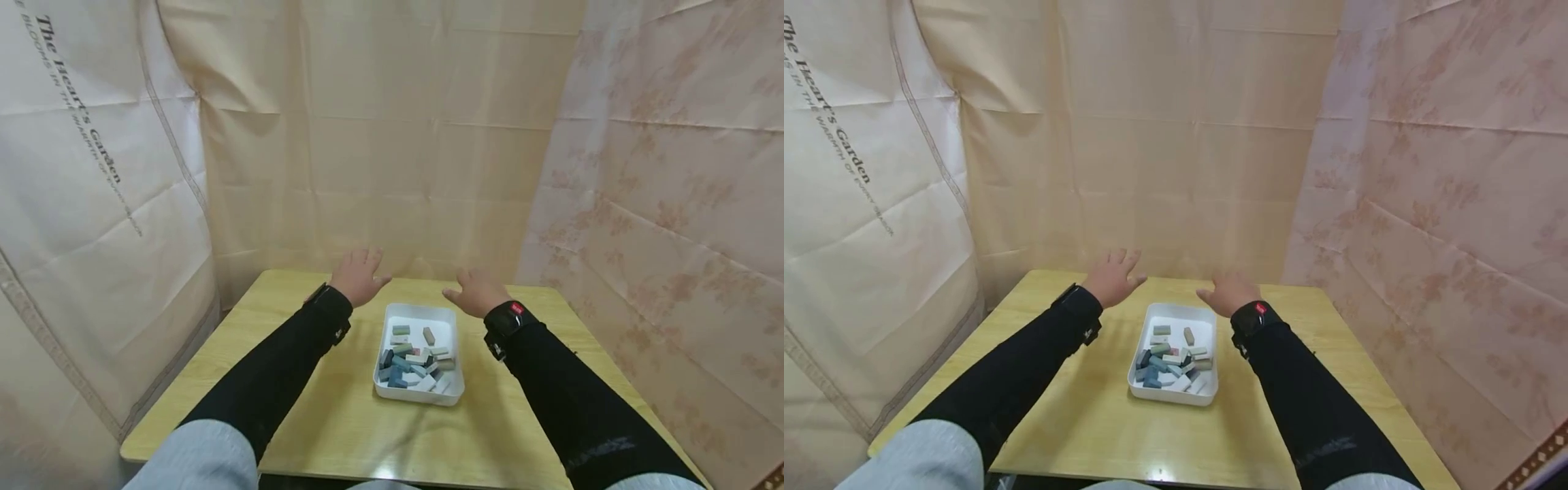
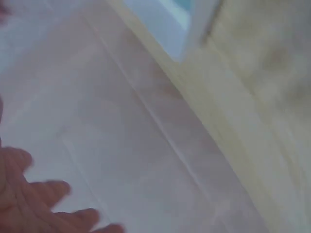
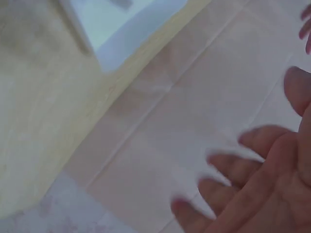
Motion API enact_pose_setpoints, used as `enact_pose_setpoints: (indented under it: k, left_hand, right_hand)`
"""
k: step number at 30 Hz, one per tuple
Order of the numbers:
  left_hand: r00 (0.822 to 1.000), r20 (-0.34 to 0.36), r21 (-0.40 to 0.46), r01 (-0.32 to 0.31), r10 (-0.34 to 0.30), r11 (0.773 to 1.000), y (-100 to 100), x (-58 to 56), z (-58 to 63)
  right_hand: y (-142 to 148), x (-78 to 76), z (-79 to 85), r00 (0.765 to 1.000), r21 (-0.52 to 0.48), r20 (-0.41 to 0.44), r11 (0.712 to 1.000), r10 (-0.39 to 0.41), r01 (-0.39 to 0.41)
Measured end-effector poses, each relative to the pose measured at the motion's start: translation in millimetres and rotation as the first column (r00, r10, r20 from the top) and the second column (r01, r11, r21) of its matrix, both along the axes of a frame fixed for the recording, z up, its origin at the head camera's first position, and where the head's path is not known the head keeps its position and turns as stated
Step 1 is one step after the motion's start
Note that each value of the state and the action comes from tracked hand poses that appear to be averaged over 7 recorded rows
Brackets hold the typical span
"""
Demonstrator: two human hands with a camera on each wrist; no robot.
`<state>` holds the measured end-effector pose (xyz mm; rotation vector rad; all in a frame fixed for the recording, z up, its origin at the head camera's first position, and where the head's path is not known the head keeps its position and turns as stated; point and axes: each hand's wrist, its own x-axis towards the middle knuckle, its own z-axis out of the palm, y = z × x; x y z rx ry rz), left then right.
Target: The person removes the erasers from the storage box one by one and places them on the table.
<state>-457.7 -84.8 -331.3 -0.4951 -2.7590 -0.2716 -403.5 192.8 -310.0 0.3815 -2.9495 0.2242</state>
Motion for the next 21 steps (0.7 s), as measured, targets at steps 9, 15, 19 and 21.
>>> enact_pose_setpoints:
  k: [9, 15, 19, 21]
  left_hand:
    - [0.913, 0.375, 0.326, 0.036, -0.164, 0.945, 12.4, 89.6, -65.6]
    - [0.888, 0.426, 0.376, -0.001, -0.172, 0.926, 29.0, 110.7, -103.7]
    - [0.916, 0.380, 0.367, -0.020, -0.130, 0.930, 33.4, 114.8, -107.0]
    - [0.921, 0.374, 0.350, -0.031, -0.110, 0.936, 33.2, 117.3, -107.3]
  right_hand:
    - [-36.7, 17.7, -65.6, 0.926, -0.001, -0.032, 0.926, 0.377, -0.377]
    - [-78.3, 0.1, -90.5, 0.893, 0.020, -0.028, 0.893, 0.449, -0.449]
    - [-97.3, -18.4, -106.3, 0.912, 0.059, -0.049, 0.913, 0.408, -0.405]
    - [-102.8, -23.9, -116.0, 0.914, 0.103, -0.037, 0.911, 0.404, -0.398]
